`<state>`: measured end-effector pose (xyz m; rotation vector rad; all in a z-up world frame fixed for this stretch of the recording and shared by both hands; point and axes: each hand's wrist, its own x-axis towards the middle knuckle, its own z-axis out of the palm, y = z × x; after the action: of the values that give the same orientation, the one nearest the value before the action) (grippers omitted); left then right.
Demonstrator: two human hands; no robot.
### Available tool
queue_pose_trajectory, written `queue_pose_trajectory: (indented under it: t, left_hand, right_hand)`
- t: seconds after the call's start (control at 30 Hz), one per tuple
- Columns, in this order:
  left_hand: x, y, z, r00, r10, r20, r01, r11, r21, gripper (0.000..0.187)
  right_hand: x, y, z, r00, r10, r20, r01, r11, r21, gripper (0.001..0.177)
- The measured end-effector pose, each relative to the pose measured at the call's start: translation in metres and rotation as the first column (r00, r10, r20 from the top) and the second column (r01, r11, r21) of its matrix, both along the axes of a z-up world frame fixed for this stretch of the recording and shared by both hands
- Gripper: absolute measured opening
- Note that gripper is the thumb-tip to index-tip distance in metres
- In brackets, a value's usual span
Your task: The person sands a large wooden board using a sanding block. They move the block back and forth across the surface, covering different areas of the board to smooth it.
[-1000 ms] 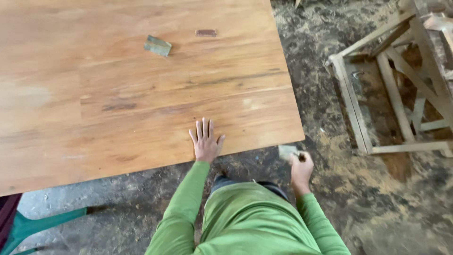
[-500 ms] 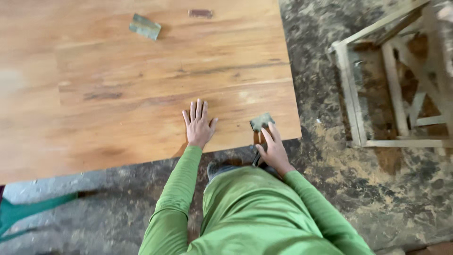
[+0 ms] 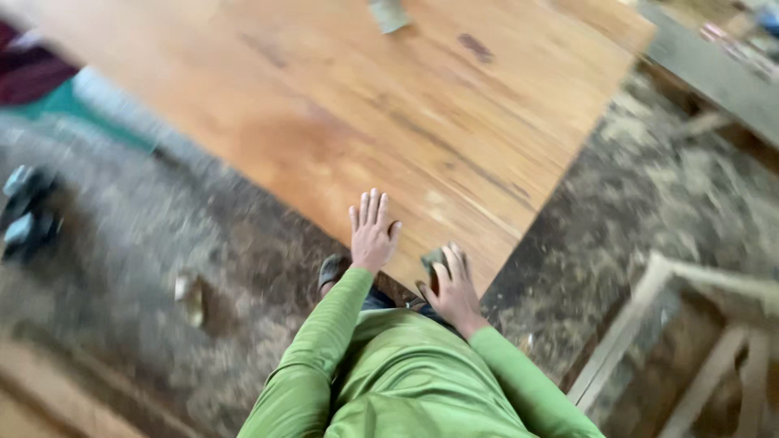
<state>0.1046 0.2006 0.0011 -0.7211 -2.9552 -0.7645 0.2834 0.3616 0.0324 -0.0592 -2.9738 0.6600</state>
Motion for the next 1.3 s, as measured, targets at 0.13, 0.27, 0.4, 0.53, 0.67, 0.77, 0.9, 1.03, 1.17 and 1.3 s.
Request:
queue_pose_trajectory:
  t: [0.13,0.27,0.4,0.53,0.67,0.77,0.9,1.03,1.17,1.3]
  left_hand:
    - [0.029,0.001,-0.007,0.986,0.166,0.029,-0.166,0.986,-0.004,0.074]
    - [0.025,0.009,-0.014,0.932,0.361,0.02,-0.36,0.932,-0.043,0.07]
    - [0.006,0.013,-0.01,0.873,0.482,0.069,-0.479,0.876,-0.055,0.072]
    - [0.002,0.011,-0.002,0.864,0.495,0.091,-0.491,0.869,-0.06,0.074]
    - [0.005,0.016,-0.003,0.868,0.494,0.056,-0.49,0.869,-0.063,0.07]
    - [0.009,0.013,-0.017,0.846,0.533,0.012,-0.532,0.846,-0.033,0.064]
    - [0.006,0.011,-0.033,0.835,0.549,-0.035,-0.551,0.834,-0.039,0.06]
    - [0.029,0.026,-0.026,0.761,0.648,-0.028,-0.648,0.759,-0.057,0.065]
    - [0.091,0.072,-0.017,0.708,0.706,-0.011,-0.706,0.706,-0.059,0.074]
    - [0.12,0.098,-0.01,0.677,0.736,0.002,-0.73,0.673,-0.117,0.078]
  right_hand:
    - [-0.003,0.019,0.003,0.978,0.169,0.119,-0.165,0.985,-0.04,0.084]
    - [-0.073,0.007,-0.007,0.965,0.254,0.071,-0.259,0.963,0.075,0.093]
    - [-0.077,0.023,-0.013,0.937,0.347,0.036,-0.349,0.933,0.087,0.085]
    - [0.009,0.059,0.008,0.914,0.368,0.168,-0.387,0.917,0.093,0.087]
    - [-0.011,0.068,0.009,0.912,0.388,0.133,-0.401,0.911,0.092,0.083]
    - [-0.11,0.045,-0.018,0.918,0.394,-0.033,-0.373,0.891,0.26,0.071]
    - [-0.212,0.019,-0.029,0.901,0.428,-0.07,-0.408,0.891,0.198,0.084]
    - [-0.168,0.059,-0.021,0.835,0.547,-0.065,-0.531,0.83,0.169,0.085]
    - [-0.042,0.154,0.005,0.743,0.668,0.034,-0.666,0.734,0.135,0.091]
    - [-0.043,0.173,0.007,0.715,0.699,0.019,-0.694,0.706,0.144,0.09]
